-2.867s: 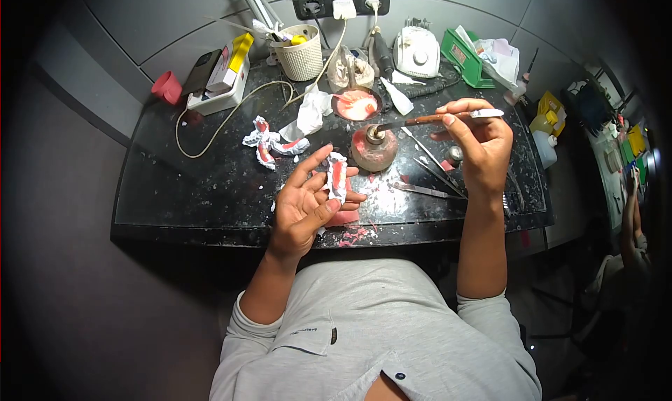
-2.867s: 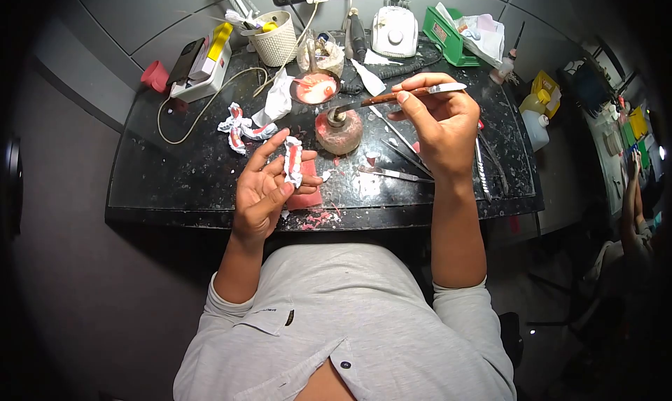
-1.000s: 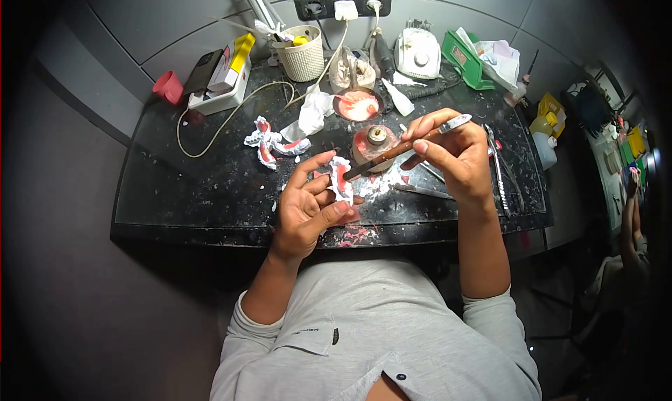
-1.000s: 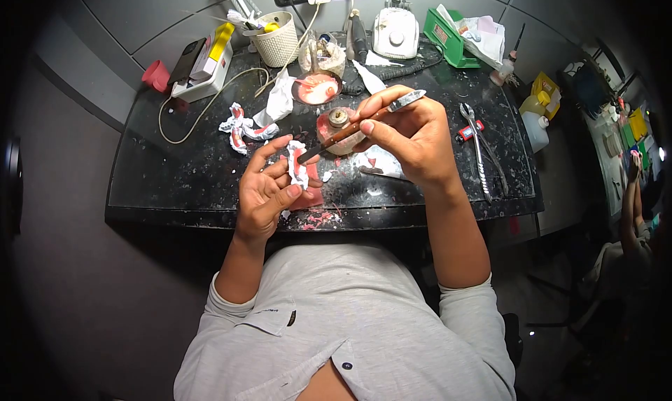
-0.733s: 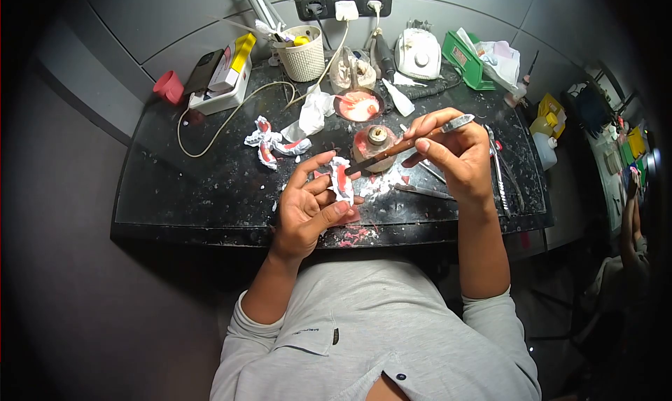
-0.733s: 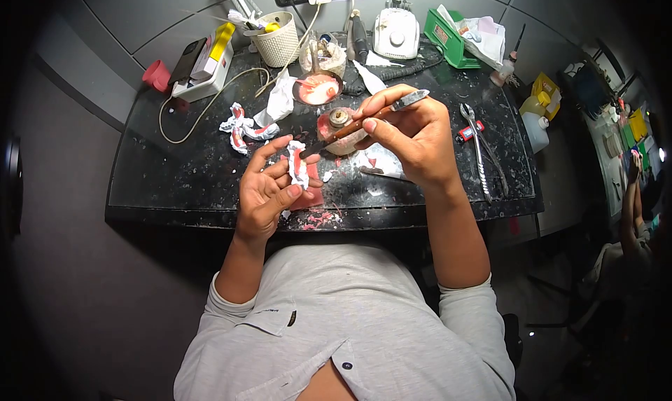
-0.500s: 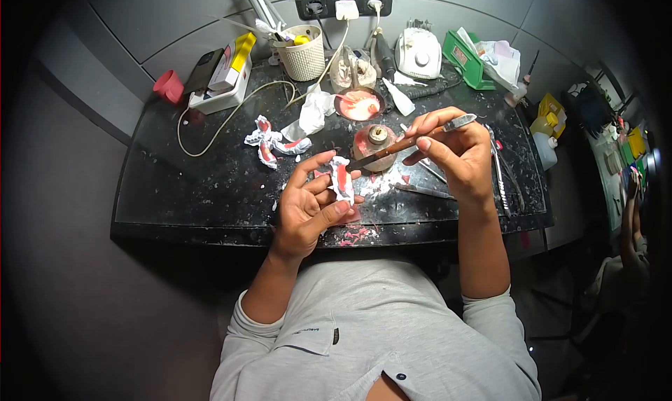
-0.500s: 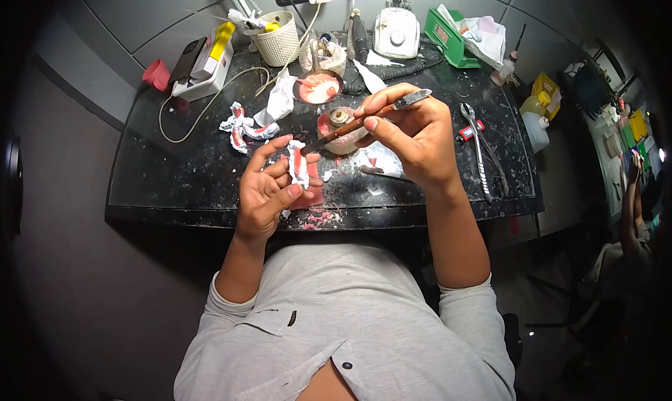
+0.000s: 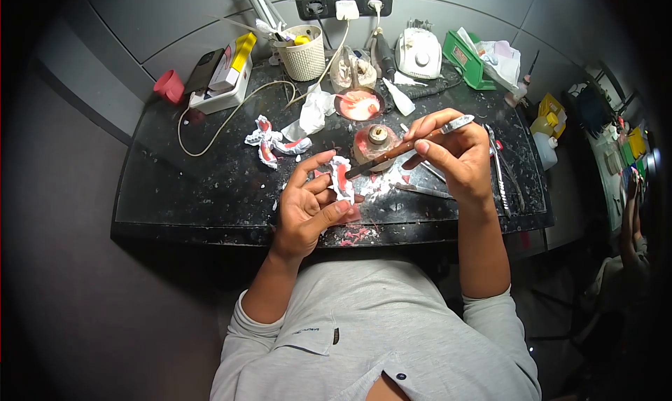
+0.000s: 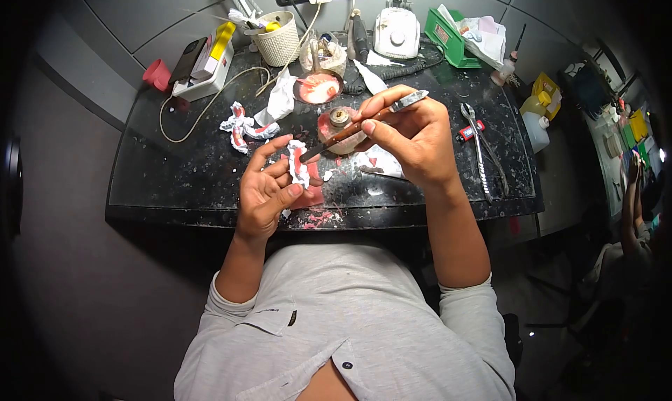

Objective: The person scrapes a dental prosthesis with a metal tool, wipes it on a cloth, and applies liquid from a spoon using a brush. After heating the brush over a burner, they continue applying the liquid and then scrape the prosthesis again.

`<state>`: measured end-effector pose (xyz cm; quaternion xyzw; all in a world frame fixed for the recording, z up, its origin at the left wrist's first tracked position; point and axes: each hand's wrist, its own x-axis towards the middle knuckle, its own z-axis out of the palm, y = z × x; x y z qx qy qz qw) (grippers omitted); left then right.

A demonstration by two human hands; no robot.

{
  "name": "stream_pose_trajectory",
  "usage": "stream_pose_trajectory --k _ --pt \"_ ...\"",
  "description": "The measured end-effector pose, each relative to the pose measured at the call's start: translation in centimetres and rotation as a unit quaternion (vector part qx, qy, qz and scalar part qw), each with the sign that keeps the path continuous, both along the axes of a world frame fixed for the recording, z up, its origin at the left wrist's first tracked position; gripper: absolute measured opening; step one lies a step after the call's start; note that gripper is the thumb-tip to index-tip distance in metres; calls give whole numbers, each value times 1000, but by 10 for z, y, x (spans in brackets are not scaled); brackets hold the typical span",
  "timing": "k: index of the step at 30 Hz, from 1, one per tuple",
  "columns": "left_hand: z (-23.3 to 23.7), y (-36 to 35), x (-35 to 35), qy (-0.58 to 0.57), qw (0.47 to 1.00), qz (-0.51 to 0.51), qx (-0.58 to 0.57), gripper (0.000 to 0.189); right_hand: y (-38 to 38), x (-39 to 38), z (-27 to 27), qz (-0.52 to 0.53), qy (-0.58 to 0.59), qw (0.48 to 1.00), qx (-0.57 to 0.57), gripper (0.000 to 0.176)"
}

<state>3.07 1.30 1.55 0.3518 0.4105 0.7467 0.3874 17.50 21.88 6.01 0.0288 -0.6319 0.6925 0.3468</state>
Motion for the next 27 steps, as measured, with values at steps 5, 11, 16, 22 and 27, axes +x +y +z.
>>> stream_pose_trajectory --k 5,11,16,22,27 --pt "-3 -1 -3 3 1000 -11 1 70 -1 0 0 5 5 1000 3 13" --pt "-6 -2 -5 7 1000 -20 5 68 0 0 -1 4 8 1000 11 13" --pt "-7 -1 -5 2 1000 -15 0 67 -1 2 1 14 21 999 26 12" --pt "-2 -1 -3 15 1000 -2 -22 69 2 2 -3 14 43 996 79 14" --pt "-6 1 -4 27 1000 6 -1 68 11 8 3 -50 60 996 51 13"
